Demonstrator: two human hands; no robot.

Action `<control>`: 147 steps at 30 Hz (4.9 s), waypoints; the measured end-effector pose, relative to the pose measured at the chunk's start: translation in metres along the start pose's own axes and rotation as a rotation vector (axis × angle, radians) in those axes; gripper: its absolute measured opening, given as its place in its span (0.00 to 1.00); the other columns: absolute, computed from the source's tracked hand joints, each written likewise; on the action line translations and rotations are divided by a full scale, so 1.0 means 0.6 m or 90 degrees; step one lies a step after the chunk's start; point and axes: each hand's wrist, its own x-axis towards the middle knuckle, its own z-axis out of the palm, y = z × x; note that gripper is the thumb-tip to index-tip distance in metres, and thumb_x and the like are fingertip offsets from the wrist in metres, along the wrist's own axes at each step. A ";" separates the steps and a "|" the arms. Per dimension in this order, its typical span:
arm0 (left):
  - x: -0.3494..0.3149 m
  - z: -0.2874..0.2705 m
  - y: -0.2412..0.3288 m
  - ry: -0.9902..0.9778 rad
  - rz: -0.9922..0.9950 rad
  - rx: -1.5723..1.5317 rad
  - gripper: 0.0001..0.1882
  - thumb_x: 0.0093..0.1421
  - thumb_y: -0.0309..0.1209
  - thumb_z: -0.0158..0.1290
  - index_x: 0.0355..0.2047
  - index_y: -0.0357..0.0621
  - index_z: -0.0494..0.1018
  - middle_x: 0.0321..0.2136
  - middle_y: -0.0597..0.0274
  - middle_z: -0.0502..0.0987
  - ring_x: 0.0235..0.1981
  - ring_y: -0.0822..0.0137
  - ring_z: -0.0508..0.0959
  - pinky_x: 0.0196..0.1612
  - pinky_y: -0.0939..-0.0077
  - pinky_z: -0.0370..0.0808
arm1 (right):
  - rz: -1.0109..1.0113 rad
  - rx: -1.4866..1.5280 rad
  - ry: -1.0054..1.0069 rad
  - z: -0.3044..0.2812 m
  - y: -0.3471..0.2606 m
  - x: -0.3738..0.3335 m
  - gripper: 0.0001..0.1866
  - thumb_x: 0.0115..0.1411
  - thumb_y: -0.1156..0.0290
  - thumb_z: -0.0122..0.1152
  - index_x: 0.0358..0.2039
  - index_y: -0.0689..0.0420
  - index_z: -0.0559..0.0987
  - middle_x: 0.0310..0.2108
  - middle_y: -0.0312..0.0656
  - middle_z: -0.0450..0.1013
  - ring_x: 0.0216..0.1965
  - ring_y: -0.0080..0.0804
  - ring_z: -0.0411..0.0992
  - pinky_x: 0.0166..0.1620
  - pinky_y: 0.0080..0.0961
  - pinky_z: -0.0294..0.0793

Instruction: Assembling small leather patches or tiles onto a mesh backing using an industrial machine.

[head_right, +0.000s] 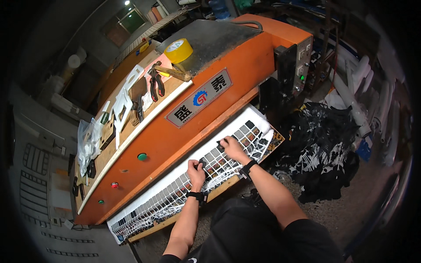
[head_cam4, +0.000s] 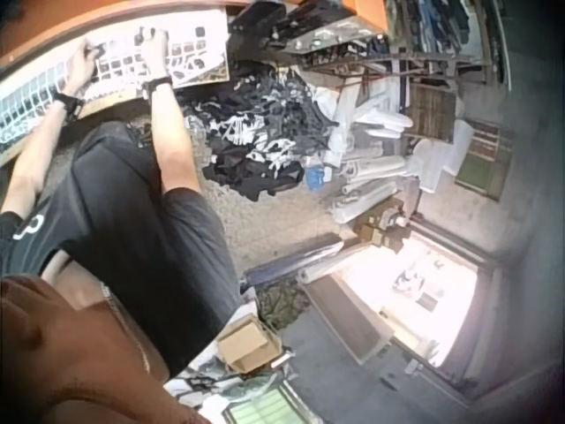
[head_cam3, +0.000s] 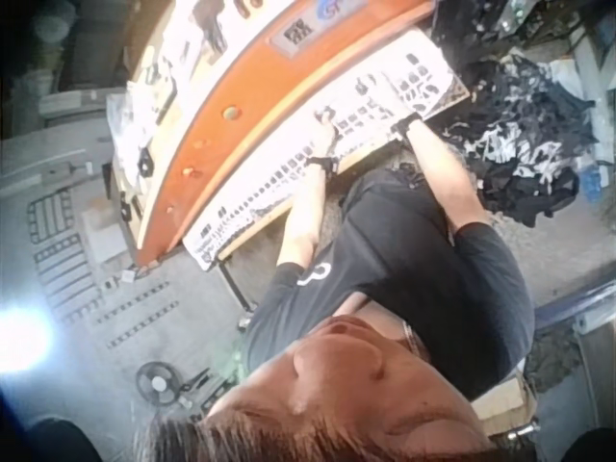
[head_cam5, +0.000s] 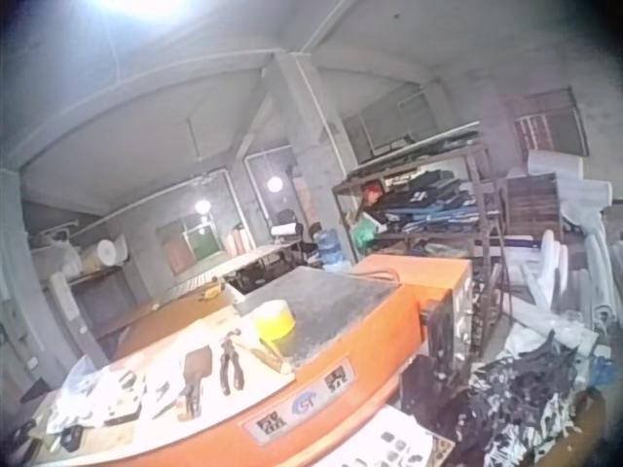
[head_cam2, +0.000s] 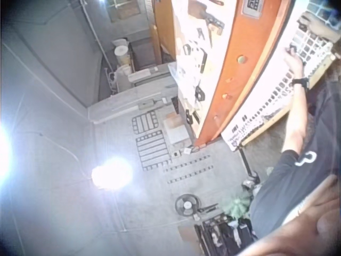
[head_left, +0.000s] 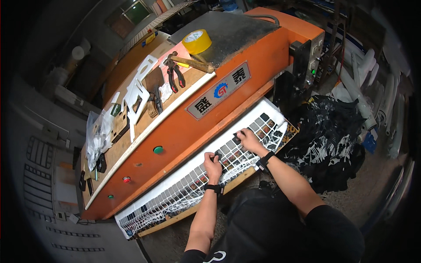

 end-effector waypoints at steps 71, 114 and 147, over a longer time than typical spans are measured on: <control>0.017 0.100 0.052 -0.062 0.118 -0.008 0.06 0.65 0.13 0.49 0.40 0.33 0.68 0.40 0.38 0.77 0.43 0.37 0.78 0.48 0.51 0.74 | 0.115 0.262 0.133 -0.164 0.001 0.046 0.09 0.72 0.81 0.54 0.49 0.57 0.76 0.37 0.39 0.79 0.32 0.24 0.79 0.29 0.25 0.75; 0.044 0.158 0.122 -0.117 0.159 -0.017 0.07 0.63 0.14 0.54 0.37 0.37 0.71 0.39 0.45 0.72 0.39 0.38 0.77 0.44 0.49 0.75 | -0.139 -0.203 0.305 -0.289 0.059 0.023 0.08 0.69 0.71 0.63 0.40 0.64 0.79 0.39 0.52 0.76 0.44 0.49 0.77 0.49 0.40 0.75; 0.136 0.177 0.143 -0.228 -0.082 0.233 0.29 0.51 0.53 0.76 0.40 0.39 0.86 0.39 0.43 0.87 0.44 0.43 0.87 0.46 0.52 0.81 | -0.054 -0.298 0.160 -0.046 -0.025 -0.003 0.08 0.62 0.73 0.70 0.36 0.66 0.84 0.32 0.61 0.81 0.36 0.62 0.81 0.41 0.47 0.81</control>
